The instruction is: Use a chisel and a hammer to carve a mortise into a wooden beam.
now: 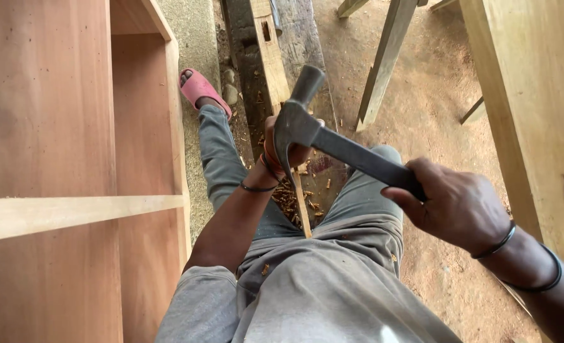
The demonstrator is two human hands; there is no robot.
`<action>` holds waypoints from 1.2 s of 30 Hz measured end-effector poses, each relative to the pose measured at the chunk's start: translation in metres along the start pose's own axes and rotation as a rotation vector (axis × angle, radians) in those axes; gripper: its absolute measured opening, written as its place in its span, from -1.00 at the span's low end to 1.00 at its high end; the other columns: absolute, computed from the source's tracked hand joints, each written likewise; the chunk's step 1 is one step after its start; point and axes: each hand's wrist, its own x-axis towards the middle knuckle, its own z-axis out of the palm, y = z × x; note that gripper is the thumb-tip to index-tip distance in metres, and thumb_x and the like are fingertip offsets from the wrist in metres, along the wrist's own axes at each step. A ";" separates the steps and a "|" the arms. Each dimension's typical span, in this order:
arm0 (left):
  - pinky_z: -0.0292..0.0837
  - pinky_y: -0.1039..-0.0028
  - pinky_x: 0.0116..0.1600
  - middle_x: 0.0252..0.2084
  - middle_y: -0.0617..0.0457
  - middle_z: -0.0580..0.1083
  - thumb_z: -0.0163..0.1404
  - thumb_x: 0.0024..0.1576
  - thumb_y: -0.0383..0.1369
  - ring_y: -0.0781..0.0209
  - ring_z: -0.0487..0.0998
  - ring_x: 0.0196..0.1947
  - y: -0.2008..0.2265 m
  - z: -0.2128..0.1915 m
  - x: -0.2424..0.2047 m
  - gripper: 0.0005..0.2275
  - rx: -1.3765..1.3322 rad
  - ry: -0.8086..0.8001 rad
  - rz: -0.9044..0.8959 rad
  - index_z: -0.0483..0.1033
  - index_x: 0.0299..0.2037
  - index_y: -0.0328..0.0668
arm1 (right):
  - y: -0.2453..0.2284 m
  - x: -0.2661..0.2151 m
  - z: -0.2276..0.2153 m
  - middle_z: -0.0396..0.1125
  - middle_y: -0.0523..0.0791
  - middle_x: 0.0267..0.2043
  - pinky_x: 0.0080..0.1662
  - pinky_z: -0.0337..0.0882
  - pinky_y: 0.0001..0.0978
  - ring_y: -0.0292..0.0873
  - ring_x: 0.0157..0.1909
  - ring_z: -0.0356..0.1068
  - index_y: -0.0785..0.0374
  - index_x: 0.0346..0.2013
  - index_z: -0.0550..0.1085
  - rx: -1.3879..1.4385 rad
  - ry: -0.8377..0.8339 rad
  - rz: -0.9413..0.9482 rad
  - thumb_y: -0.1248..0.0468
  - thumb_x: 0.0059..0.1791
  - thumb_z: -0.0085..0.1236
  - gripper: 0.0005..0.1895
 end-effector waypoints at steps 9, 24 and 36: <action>0.43 0.40 -0.37 -0.55 0.08 0.44 0.17 0.26 -0.27 0.27 0.52 -0.54 0.016 -0.005 0.011 -0.77 -0.188 -0.020 -0.364 0.47 -0.39 -0.18 | 0.008 -0.003 -0.026 0.36 -0.21 -0.48 -0.45 0.34 -0.45 -0.24 -0.54 0.40 0.19 -0.15 0.38 0.563 0.525 -0.132 -0.10 0.11 0.11 -0.60; 0.46 0.39 -0.34 -0.50 0.07 0.48 0.12 0.22 -0.34 0.26 0.50 -0.52 0.010 -0.004 0.001 -0.85 -0.230 -0.019 -0.344 0.53 -0.32 -0.24 | -0.004 0.007 -0.028 0.31 0.02 -0.63 -0.48 0.36 -0.06 0.02 -0.55 0.38 0.25 -0.24 0.41 0.260 0.175 0.080 0.01 0.03 0.14 -0.66; 0.47 0.41 -0.35 -0.42 0.01 0.51 0.11 0.20 -0.30 0.20 0.57 -0.46 -0.021 0.008 -0.014 -0.82 -0.035 0.042 -0.179 0.51 -0.26 -0.27 | -0.001 0.019 -0.016 0.32 0.05 -0.66 -0.44 0.37 0.02 0.15 -0.54 0.43 0.20 -0.29 0.43 0.002 -0.109 0.052 -0.06 -0.01 0.21 -0.62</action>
